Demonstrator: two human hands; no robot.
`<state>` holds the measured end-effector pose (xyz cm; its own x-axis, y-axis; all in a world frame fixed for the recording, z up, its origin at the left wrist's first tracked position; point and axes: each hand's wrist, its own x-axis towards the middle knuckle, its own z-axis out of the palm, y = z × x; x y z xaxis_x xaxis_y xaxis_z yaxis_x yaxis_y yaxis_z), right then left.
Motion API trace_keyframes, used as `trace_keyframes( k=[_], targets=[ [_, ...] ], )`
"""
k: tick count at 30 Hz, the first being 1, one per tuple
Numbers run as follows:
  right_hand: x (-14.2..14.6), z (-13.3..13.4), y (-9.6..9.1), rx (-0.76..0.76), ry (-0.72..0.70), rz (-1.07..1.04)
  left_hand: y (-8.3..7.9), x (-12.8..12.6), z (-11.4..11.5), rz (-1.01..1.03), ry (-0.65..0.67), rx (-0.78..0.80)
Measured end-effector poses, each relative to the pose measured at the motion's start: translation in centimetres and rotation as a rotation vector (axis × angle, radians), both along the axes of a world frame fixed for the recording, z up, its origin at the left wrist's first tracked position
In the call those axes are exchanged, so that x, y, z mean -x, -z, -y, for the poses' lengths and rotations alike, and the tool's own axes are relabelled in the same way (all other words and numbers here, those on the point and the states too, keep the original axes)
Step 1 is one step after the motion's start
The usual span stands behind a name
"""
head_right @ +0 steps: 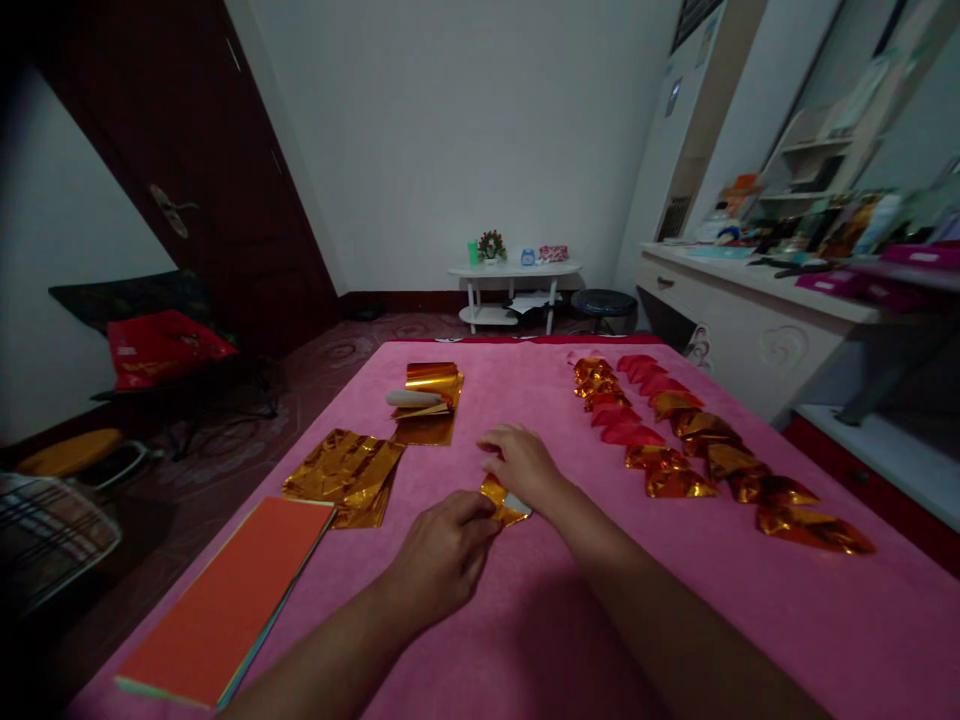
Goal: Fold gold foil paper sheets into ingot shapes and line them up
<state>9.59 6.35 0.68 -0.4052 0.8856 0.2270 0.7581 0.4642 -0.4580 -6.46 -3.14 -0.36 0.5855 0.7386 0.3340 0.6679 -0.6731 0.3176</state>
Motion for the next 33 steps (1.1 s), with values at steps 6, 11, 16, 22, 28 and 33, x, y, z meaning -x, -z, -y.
trace_keyframes(
  k=[6, 11, 16, 22, 28, 33],
  targets=[
    [-1.7, -0.6, -0.5, 0.138, 0.065, 0.106, -0.7, 0.1, -0.2, -0.001, 0.022, -0.016],
    [-4.1, 2.4, -2.5, 0.219, 0.201, 0.211, -0.8, 0.1, -0.5, 0.024, 0.026, -0.016],
    [-4.6, 7.5, -2.7, 0.374, 0.225, 0.218, -0.4, -0.2, -1.2, 0.031, 0.018, -0.014],
    [-3.6, 11.9, -0.7, 0.366, 0.164, 0.079, 0.1, -0.2, -1.6, 0.112, -0.007, 0.011],
    [-3.3, 9.0, -0.8, 0.276, 0.269, 0.031, 0.1, 0.1, -1.2, 0.119, 0.078, 0.017],
    [-2.4, 6.8, -0.4, 0.357, 0.275, 0.036, -0.3, 0.3, -0.7, 0.083, 0.035, 0.027]
  ],
)
